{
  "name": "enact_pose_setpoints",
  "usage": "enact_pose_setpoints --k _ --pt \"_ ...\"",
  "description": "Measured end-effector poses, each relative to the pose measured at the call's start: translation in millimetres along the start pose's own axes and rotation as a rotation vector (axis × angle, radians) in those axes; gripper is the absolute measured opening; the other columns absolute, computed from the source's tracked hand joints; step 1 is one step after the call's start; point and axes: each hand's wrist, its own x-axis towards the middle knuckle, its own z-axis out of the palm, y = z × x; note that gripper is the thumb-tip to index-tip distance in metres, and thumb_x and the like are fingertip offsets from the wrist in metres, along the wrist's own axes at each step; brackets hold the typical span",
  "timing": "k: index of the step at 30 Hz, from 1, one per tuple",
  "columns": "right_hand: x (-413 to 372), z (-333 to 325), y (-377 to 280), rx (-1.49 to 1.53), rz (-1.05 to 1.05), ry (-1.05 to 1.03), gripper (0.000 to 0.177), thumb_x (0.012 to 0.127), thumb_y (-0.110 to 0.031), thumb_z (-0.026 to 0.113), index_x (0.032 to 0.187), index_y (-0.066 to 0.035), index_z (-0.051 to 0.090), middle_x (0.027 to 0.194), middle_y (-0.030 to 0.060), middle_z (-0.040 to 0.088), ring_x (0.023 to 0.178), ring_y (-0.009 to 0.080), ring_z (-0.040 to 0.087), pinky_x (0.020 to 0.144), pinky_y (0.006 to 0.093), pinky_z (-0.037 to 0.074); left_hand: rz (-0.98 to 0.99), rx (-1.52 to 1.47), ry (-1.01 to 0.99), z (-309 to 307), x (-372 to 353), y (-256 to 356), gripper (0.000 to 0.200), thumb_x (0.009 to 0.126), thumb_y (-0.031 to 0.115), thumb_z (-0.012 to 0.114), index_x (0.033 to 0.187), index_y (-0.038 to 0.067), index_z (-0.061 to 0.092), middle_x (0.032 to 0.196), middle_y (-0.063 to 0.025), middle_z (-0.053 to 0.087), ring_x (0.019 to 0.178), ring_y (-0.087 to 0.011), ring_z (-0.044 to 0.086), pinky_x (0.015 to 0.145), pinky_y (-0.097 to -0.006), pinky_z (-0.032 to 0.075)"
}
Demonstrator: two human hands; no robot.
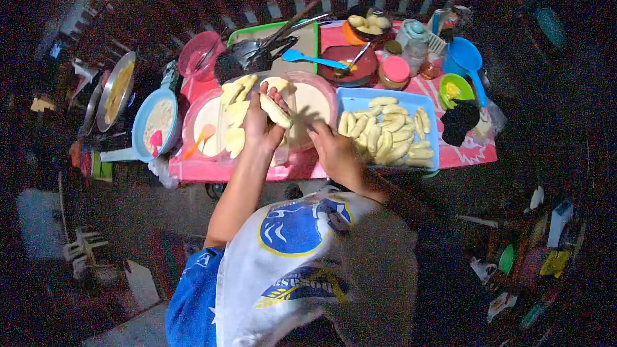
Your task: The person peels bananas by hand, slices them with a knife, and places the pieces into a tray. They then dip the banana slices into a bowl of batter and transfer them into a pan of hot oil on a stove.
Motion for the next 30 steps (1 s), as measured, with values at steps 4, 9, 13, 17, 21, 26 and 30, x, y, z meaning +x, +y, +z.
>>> enact_pose_setpoints --k 4,9,13,17,21,26,30 --pt "-7 25 -8 -0.169 0.002 -0.040 0.017 0.083 -0.016 0.045 0.098 -0.007 0.046 0.066 0.0198 0.053 0.064 0.0380 0.053 0.051 0.0435 0.041 0.060 0.036 0.066 -3 -6 18 0.030 0.090 0.032 0.031 0.106 0.011 0.045 0.080 -0.0005 0.048 0.064 -0.0091 0.047 0.058 -0.0235 0.045" --pt "-5 43 -19 -0.263 -0.026 -0.047 0.015 0.083 -0.014 0.045 0.095 -0.007 0.046 0.070 0.0166 0.055 0.064 0.0341 0.055 0.052 0.0412 0.043 0.097 0.093 0.092 -5 -13 36 0.035 0.090 0.036 0.029 0.111 0.011 0.043 0.086 -0.0015 0.046 0.067 -0.0110 0.043 0.061 -0.0265 0.042" --pt "-5 55 -19 -0.305 -0.051 -0.065 0.014 0.081 -0.014 0.046 0.093 -0.006 0.045 0.070 0.0152 0.055 0.063 0.0326 0.056 0.051 0.0410 0.044 0.114 0.080 0.093 -10 -15 46 0.035 0.090 0.036 0.029 0.111 0.010 0.042 0.086 -0.0021 0.046 0.067 -0.0112 0.043 0.060 -0.0264 0.042" --pt "-4 59 -25 -0.325 -0.036 -0.098 0.015 0.079 -0.011 0.048 0.093 -0.005 0.045 0.070 0.0148 0.054 0.064 0.0319 0.055 0.052 0.0403 0.044 0.145 0.080 0.100 -15 -12 53 0.035 0.090 0.035 0.028 0.108 0.008 0.042 0.084 -0.0032 0.046 0.066 -0.0115 0.043 0.059 -0.0263 0.042" --pt "-3 65 -23 -0.285 -0.077 -0.083 0.016 0.078 -0.008 0.049 0.093 -0.004 0.045 0.069 0.0146 0.052 0.064 0.0317 0.054 0.053 0.0401 0.043 0.167 0.065 0.101 -21 -8 59 0.034 0.090 0.035 0.028 0.106 0.008 0.043 0.084 -0.0035 0.045 0.065 -0.0118 0.044 0.058 -0.0263 0.043" --pt "-1 68 -29 -0.274 -0.127 -0.082 0.017 0.075 -0.004 0.049 0.091 -0.003 0.044 0.071 0.0146 0.051 0.067 0.0310 0.054 0.054 0.0392 0.043 0.197 0.075 0.110 -24 -7 64 0.033 0.090 0.035 0.029 0.105 0.008 0.043 0.083 -0.0037 0.045 0.065 -0.0121 0.044 0.057 -0.0265 0.043" --pt "4 73 -28 -0.258 -0.158 -0.086 0.018 0.074 -0.004 0.049 0.091 -0.003 0.044 0.070 0.0140 0.051 0.066 0.0309 0.054 0.054 0.0388 0.044 0.191 0.069 0.095 -27 -6 67 0.033 0.090 0.034 0.029 0.104 0.008 0.043 0.083 -0.0037 0.045 0.065 -0.0120 0.044 0.057 -0.0264 0.043"
